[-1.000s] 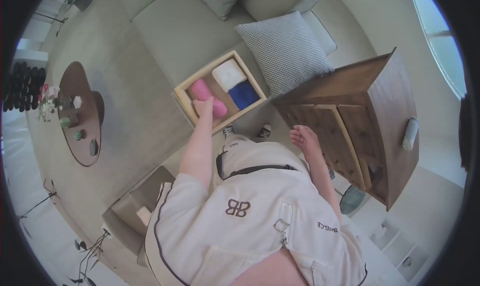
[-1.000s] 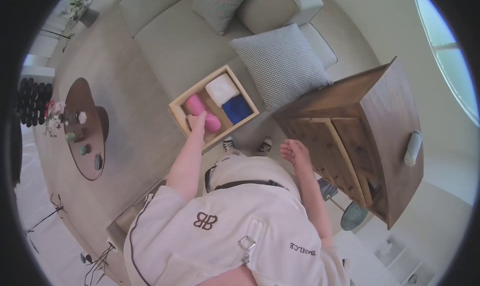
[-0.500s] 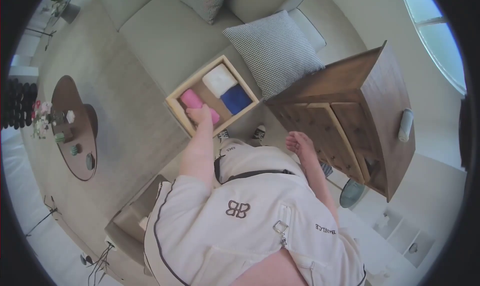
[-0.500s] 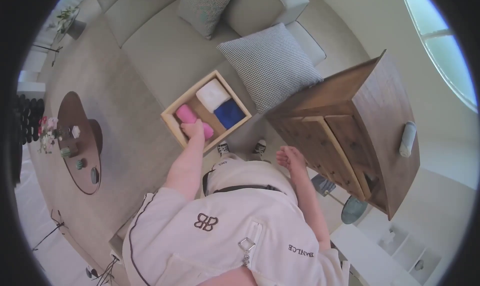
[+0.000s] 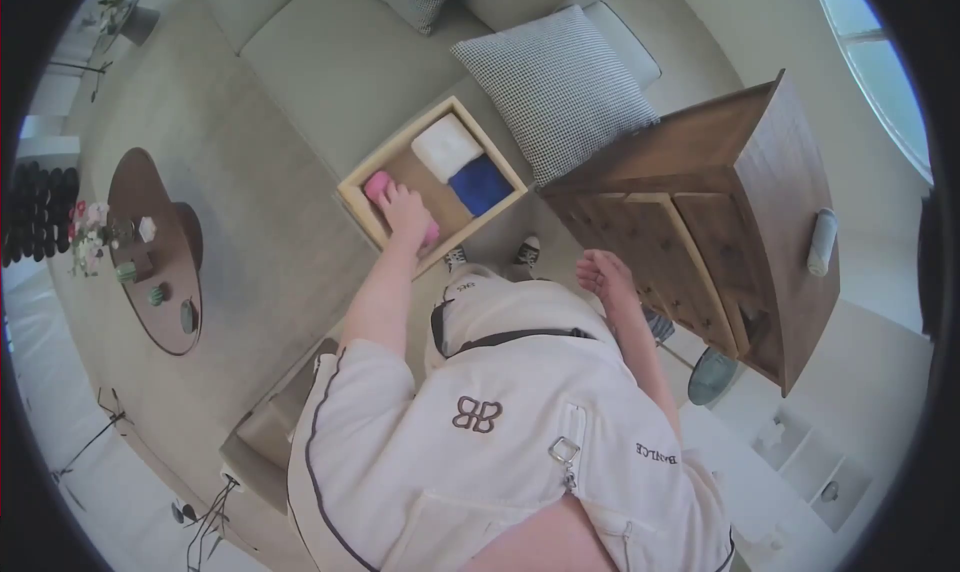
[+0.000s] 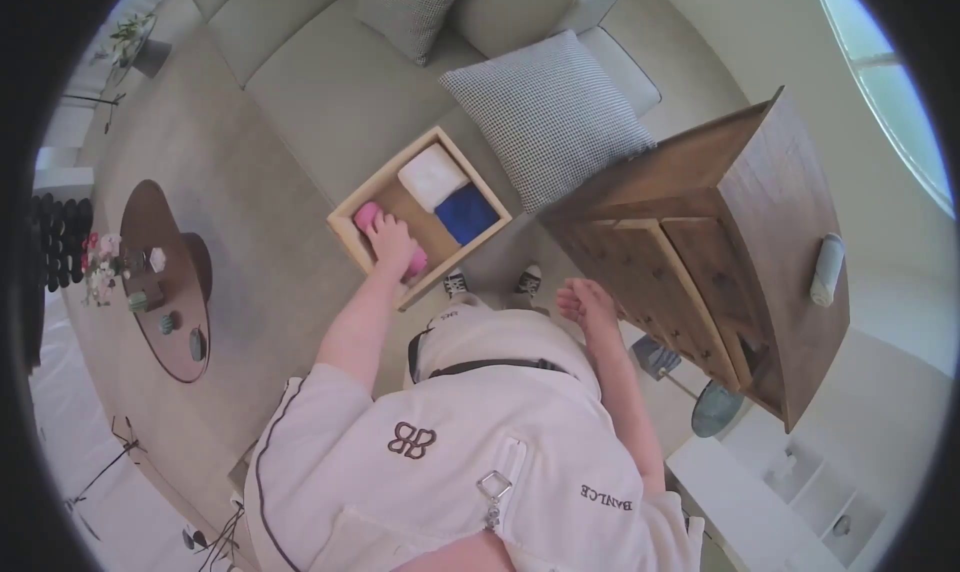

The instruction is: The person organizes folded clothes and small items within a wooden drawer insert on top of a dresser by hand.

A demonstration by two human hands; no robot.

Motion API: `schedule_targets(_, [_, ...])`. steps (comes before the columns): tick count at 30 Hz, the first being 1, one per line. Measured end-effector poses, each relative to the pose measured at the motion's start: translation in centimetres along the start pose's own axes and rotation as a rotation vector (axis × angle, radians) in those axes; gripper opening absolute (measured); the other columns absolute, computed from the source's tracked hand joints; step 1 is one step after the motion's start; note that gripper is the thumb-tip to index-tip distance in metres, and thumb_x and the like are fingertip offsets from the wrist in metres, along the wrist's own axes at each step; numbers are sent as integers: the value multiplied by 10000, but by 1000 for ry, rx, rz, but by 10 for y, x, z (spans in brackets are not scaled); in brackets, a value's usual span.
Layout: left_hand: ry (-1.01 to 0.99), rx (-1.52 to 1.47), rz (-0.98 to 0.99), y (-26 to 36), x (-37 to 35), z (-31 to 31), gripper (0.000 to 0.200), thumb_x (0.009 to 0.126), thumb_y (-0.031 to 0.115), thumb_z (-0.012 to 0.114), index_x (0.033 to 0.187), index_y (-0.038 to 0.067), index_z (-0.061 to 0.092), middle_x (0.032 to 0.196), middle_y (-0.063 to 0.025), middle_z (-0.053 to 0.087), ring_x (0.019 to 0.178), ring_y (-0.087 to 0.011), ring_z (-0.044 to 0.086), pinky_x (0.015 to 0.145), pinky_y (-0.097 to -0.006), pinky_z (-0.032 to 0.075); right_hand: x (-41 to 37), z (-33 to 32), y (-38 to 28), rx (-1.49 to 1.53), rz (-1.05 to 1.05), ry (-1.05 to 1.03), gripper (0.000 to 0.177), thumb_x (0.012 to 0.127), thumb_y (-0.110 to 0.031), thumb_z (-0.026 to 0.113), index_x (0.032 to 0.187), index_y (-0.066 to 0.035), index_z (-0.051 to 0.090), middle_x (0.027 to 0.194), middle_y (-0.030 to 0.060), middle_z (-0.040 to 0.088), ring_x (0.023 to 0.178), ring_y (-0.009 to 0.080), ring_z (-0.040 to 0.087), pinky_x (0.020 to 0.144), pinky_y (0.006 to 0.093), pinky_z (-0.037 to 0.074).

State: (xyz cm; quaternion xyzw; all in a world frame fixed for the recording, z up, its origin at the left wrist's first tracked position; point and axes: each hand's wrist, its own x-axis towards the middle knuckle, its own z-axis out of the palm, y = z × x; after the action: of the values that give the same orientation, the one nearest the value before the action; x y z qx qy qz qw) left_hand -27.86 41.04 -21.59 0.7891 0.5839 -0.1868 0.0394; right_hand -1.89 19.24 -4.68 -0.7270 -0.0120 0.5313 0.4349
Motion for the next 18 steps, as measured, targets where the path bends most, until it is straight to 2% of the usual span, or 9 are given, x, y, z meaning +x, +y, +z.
schedule_targets(3, [-56,-43,44,-17,11,8,341,691,358,611,987,196,661,1112,-22,573,1154,-207,398,921,-413,293,0,-3,-3,-28,-13,-21,287,917,-280,502,1046,-38,584,904,103,643,767,166,624,722,272,522])
schedule_targets(6, [-227,-131,123,-26,17,0,395,749,398,594,1054,150,628,1160,-60,528,1199,-230,350,932,-426,282,-2,-8,-9,-19,-23,2,283,911,-270,496,1043,-37,589,883,90,648,748,149,621,702,254,515])
schedule_targets(9, [-199,-139,204,-32,16,8,376,752,348,569,1050,127,633,1193,-82,515,1263,-261,315,979,-460,261,0,-15,-16,23,-50,-5,288,908,-281,523,1050,-39,589,921,94,645,777,155,618,726,262,512])
schedule_targets(12, [-153,-128,191,-28,10,10,360,742,292,562,1048,116,630,1181,-95,520,1268,-273,315,995,-472,250,-5,-17,-33,17,-92,6,287,906,-288,535,1054,-46,581,906,84,643,776,143,617,723,238,518])
schedule_targets(15, [-115,-63,122,-27,0,2,388,735,378,631,1055,158,628,1197,-71,532,1267,-266,332,988,-454,268,-18,-16,-54,-43,-221,-15,278,919,-291,516,1042,-50,581,885,74,640,771,135,616,723,230,509])
schedule_targets(18, [2,2,76,-25,-8,-14,353,718,413,601,975,178,658,1064,-56,582,1164,-228,429,885,-411,351,-48,-21,-86,-107,-543,60,241,905,-221,519,1024,-22,585,885,97,641,777,142,607,709,235,494])
